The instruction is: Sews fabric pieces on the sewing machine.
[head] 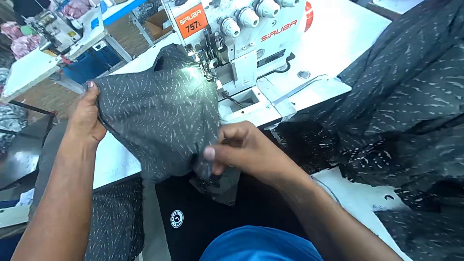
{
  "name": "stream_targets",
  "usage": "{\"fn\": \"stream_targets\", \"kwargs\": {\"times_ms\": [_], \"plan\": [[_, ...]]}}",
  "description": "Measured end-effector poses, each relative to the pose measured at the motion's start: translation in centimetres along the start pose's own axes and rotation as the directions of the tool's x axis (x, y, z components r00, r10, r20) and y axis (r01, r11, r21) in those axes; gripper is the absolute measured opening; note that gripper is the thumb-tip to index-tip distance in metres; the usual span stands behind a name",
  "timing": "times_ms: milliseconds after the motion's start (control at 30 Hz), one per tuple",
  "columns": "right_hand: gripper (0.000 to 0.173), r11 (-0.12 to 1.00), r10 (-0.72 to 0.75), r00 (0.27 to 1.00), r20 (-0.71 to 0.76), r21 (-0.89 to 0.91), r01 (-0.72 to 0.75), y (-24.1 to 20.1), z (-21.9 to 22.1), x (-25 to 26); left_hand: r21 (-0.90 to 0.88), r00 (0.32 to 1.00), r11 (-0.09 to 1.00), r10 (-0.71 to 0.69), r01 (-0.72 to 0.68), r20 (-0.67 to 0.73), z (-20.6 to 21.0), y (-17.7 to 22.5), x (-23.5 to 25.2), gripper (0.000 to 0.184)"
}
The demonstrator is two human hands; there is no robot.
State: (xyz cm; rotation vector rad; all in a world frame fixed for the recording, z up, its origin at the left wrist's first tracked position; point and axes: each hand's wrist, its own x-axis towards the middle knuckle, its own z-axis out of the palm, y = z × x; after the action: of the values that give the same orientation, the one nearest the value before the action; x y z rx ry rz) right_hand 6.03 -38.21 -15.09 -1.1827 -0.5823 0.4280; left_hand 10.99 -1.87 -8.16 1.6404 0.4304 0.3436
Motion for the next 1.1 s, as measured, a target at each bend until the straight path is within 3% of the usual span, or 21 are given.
{"fn": "stream_targets", "kwargs": {"times_ms": [67,100,233,300,400,500,533,600,667,767,833,900,967,1033,1100], "plan": [[0.018,0.928,-0.045,0.999,-0.021,-0.371,0.034,0.3,-0.8,-2.0,-0.027,0.999,0.999,-0.029,0.028,-0.023,-0.7,-1.3,-1.0,0.037],[0.019,0.871,0.015,1.000,-0.012,-0.491,-0.019,1.1,-1.7,-2.9,-0.042,0.999,0.998,-0.039,0.038,-0.021,-1.0,-1.8,-1.4,0.038],[0.024,0.599,0.404,0.910,-0.090,-0.726,-0.337,6.6,-4.6,-5.5,-0.062,0.998,0.996,-0.063,0.061,-0.030,-1.6,-3.6,-2.2,0.038],[0.023,0.546,0.443,0.885,-0.144,-0.740,-0.394,8.6,-5.1,-6.1,-0.082,0.997,0.994,-0.076,0.074,-0.033,-1.5,-3.9,-2.2,0.039],[0.019,0.488,0.311,0.918,-0.248,-0.787,-0.378,9.8,-4.8,-6.9,-0.092,0.997,0.993,-0.071,0.068,-0.023,-1.4,-3.7,-2.1,0.042],[0.014,0.375,-0.080,0.970,-0.229,-0.909,-0.184,7.5,-2.7,-8.5,-0.046,1.000,0.999,0.007,-0.006,0.029,-1.5,-2.6,-2.3,0.044],[0.014,0.408,-0.182,0.967,-0.177,-0.909,-0.090,6.4,-2.1,-9.0,-0.025,0.998,0.999,0.036,-0.035,0.048,-1.6,-2.4,-2.5,0.044],[0.014,0.652,-0.241,0.964,-0.115,-0.755,0.073,5.6,-1.2,-9.2,0.036,0.990,0.995,0.087,-0.091,0.109,-1.5,-2.3,-2.9,0.041],[0.019,0.912,-0.088,0.990,-0.112,-0.409,0.034,6.6,-0.9,-8.1,0.128,0.982,0.988,0.063,-0.087,0.176,-1.4,-3.1,-3.7,0.044],[0.052,0.987,0.133,0.971,-0.198,-0.064,-0.148,7.4,-1.3,-4.5,0.316,0.991,0.949,-0.042,-0.001,0.130,-0.8,-5.7,-5.4,0.057],[0.053,0.987,0.161,0.949,-0.273,0.026,-0.160,6.2,-1.2,-2.3,0.408,0.994,0.912,-0.079,0.045,0.069,-0.8,-7.5,-6.8,0.053],[0.038,0.992,0.122,0.941,-0.316,0.006,-0.127,5.0,-1.2,-0.4,0.455,0.998,0.889,-0.057,0.044,0.016,-1.1,-8.6,-8.1,0.045],[0.022,0.983,0.004,0.923,-0.385,-0.167,-0.074,4.6,-1.3,1.2,0.446,0.998,0.894,-0.001,0.031,-0.067,-1.7,-9.3,-8.9,0.031],[0.018,0.893,-0.198,0.873,-0.446,-0.448,-0.026,4.7,-1.0,2.0,0.372,0.986,0.928,0.043,0.020,-0.160,-2.3,-9.9,-9.2,0.014],[0.019,0.770,-0.336,0.838,-0.429,-0.638,-0.018,4.5,-0.8,2.5,0.295,0.974,0.955,0.064,0.003,-0.218,-2.4,-9.6,-9.3,0.010]]}}
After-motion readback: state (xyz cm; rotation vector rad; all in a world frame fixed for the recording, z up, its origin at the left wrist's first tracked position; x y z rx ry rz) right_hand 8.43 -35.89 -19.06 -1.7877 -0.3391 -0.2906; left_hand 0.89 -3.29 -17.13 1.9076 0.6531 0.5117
